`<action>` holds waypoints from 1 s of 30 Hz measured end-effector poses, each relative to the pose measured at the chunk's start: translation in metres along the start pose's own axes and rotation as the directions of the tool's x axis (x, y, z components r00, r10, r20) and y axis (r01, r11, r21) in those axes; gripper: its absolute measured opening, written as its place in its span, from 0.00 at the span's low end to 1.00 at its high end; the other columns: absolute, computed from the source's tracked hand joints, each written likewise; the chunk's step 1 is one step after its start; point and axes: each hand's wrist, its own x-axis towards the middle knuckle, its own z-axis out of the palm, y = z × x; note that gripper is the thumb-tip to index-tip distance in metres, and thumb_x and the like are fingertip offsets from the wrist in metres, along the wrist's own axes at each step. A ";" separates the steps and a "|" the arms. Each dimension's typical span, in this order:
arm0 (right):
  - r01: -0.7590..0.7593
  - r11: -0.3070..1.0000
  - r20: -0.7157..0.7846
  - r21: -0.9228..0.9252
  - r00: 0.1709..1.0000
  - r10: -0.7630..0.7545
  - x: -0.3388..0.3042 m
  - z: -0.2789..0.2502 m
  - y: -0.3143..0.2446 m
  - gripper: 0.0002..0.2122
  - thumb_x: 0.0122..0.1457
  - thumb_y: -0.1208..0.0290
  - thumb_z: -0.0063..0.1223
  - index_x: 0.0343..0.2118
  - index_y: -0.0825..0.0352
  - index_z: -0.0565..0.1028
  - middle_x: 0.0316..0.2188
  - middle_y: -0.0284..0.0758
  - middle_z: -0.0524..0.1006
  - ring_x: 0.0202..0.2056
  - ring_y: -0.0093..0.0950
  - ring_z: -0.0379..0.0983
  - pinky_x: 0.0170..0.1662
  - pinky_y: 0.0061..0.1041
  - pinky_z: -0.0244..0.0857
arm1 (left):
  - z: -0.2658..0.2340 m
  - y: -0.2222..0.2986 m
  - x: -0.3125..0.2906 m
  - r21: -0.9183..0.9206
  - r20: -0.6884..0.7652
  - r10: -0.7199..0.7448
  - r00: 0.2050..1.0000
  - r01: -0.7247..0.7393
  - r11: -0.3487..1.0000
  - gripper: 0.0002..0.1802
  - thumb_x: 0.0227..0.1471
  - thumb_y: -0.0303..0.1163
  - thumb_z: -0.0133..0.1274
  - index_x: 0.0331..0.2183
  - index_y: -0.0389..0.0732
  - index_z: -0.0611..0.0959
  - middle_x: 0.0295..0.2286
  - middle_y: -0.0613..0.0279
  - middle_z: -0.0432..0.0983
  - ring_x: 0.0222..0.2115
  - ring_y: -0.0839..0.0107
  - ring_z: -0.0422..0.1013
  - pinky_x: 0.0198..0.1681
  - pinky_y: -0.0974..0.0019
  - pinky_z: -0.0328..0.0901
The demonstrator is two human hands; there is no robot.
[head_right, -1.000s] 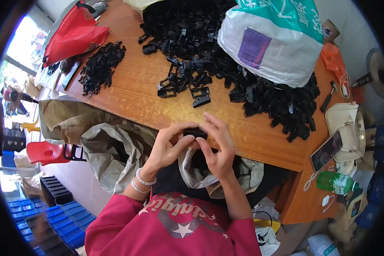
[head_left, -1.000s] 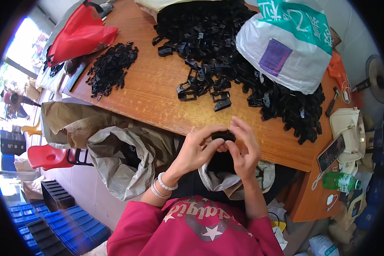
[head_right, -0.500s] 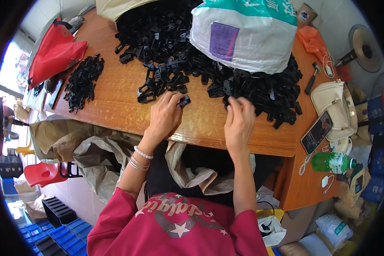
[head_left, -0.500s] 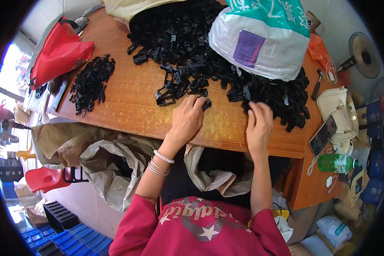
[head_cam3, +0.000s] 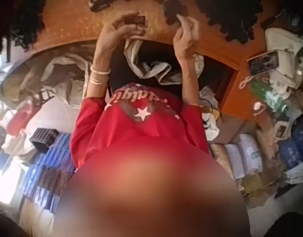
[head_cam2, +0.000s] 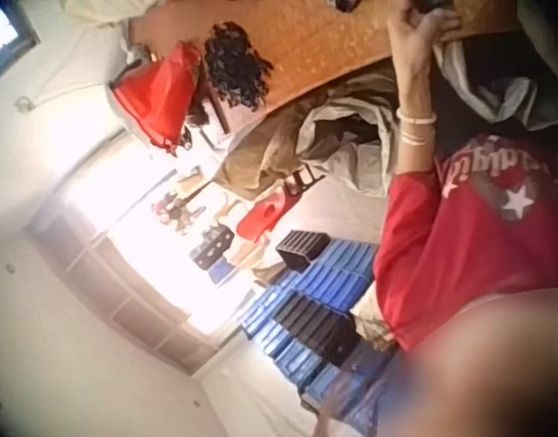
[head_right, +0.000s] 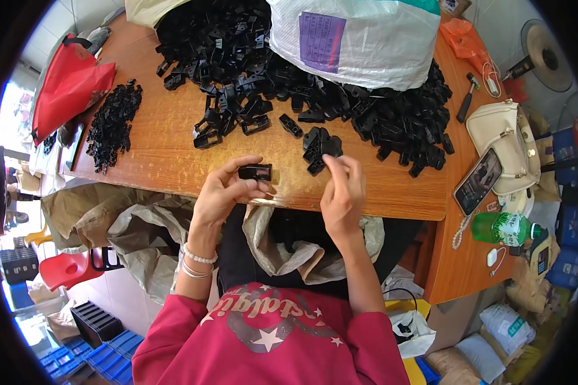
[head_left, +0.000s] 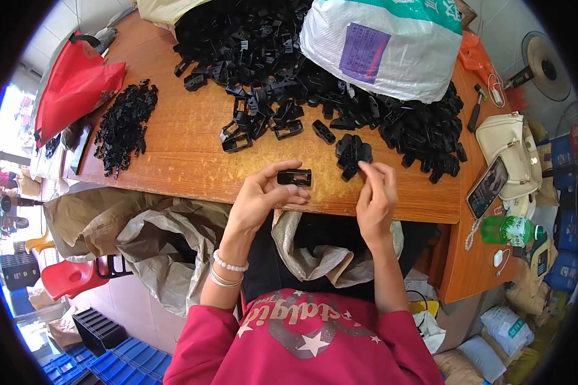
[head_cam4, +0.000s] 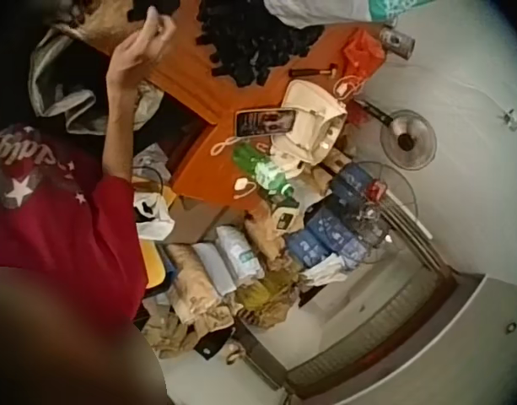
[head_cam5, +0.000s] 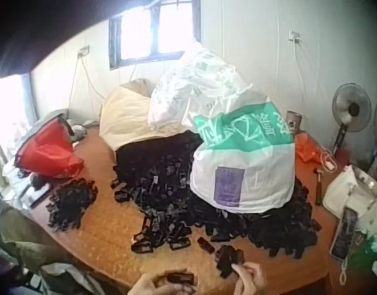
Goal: Sorting small black plastic clips on a wooden workbench.
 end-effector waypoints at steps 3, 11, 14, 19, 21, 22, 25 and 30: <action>0.113 0.988 0.065 -0.104 0.992 -0.107 0.007 0.004 -0.010 0.16 0.49 0.88 0.52 0.42 0.67 0.77 0.36 0.40 0.69 0.35 0.37 0.69 0.40 0.34 0.63 | -0.006 -0.001 -0.010 0.109 0.011 0.010 1.000 -0.012 0.994 0.22 0.51 0.16 0.50 0.50 0.26 0.70 0.28 0.51 0.78 0.28 0.67 0.78 0.33 0.71 0.74; 0.125 0.989 0.146 -0.083 0.983 -0.112 0.000 -0.004 -0.001 0.11 0.58 0.76 0.51 0.45 0.69 0.74 0.39 0.45 0.70 0.41 0.44 0.68 0.44 0.38 0.63 | -0.047 -0.010 -0.016 0.136 -0.256 0.326 0.910 -0.300 0.944 0.17 0.52 0.26 0.57 0.44 0.32 0.74 0.29 0.58 0.78 0.27 0.73 0.76 0.29 0.72 0.72; 0.135 0.972 0.183 -0.190 0.978 -0.100 0.001 0.001 -0.017 0.12 0.57 0.73 0.55 0.43 0.68 0.71 0.38 0.43 0.69 0.42 0.43 0.68 0.43 0.38 0.63 | -0.088 0.045 -0.052 0.341 -0.487 0.538 0.688 -0.417 0.843 0.16 0.52 0.27 0.54 0.44 0.33 0.75 0.22 0.61 0.76 0.17 0.74 0.73 0.18 0.73 0.68; 0.111 0.974 0.195 -0.196 0.978 -0.072 0.004 0.012 -0.005 0.10 0.58 0.79 0.49 0.43 0.69 0.69 0.39 0.43 0.69 0.42 0.42 0.68 0.43 0.38 0.63 | -0.175 0.151 -0.128 0.535 -0.606 0.704 0.370 -0.464 0.706 0.43 0.49 0.26 0.53 0.61 0.34 0.48 0.21 0.50 0.76 0.13 0.69 0.71 0.16 0.69 0.67; 0.124 0.979 0.169 -0.164 0.981 -0.096 0.002 0.010 0.000 0.10 0.58 0.79 0.48 0.43 0.70 0.69 0.39 0.43 0.69 0.42 0.43 0.68 0.43 0.38 0.63 | -0.203 0.200 -0.155 0.498 -0.647 0.693 0.318 -0.512 0.700 0.50 0.48 0.25 0.53 0.62 0.37 0.39 0.20 0.50 0.76 0.13 0.67 0.72 0.14 0.68 0.68; 0.136 0.980 0.153 -0.146 0.982 -0.114 0.000 0.010 0.004 0.09 0.58 0.79 0.48 0.42 0.70 0.69 0.39 0.44 0.69 0.42 0.43 0.68 0.43 0.38 0.63 | -0.222 0.219 -0.165 0.507 -0.667 0.690 0.281 -0.508 0.697 0.53 0.48 0.26 0.54 0.62 0.39 0.34 0.20 0.49 0.77 0.13 0.66 0.72 0.14 0.68 0.69; 0.201 0.961 0.101 -0.188 0.978 -0.185 -0.002 0.015 0.020 0.08 0.58 0.80 0.46 0.40 0.72 0.70 0.38 0.45 0.71 0.42 0.43 0.67 0.44 0.41 0.62 | -0.255 0.263 -0.197 0.510 -0.725 0.658 0.202 -0.485 0.710 0.59 0.47 0.27 0.53 0.59 0.42 0.22 0.21 0.47 0.77 0.14 0.65 0.74 0.15 0.67 0.70; 0.169 0.969 0.085 -0.180 0.984 -0.156 -0.004 0.013 0.025 0.09 0.58 0.79 0.49 0.41 0.72 0.71 0.38 0.44 0.71 0.44 0.43 0.67 0.46 0.41 0.62 | -0.265 0.302 -0.203 0.473 -0.822 0.554 0.133 -0.383 0.794 0.40 0.46 0.31 0.55 0.50 0.35 0.46 0.22 0.45 0.77 0.15 0.63 0.75 0.16 0.66 0.72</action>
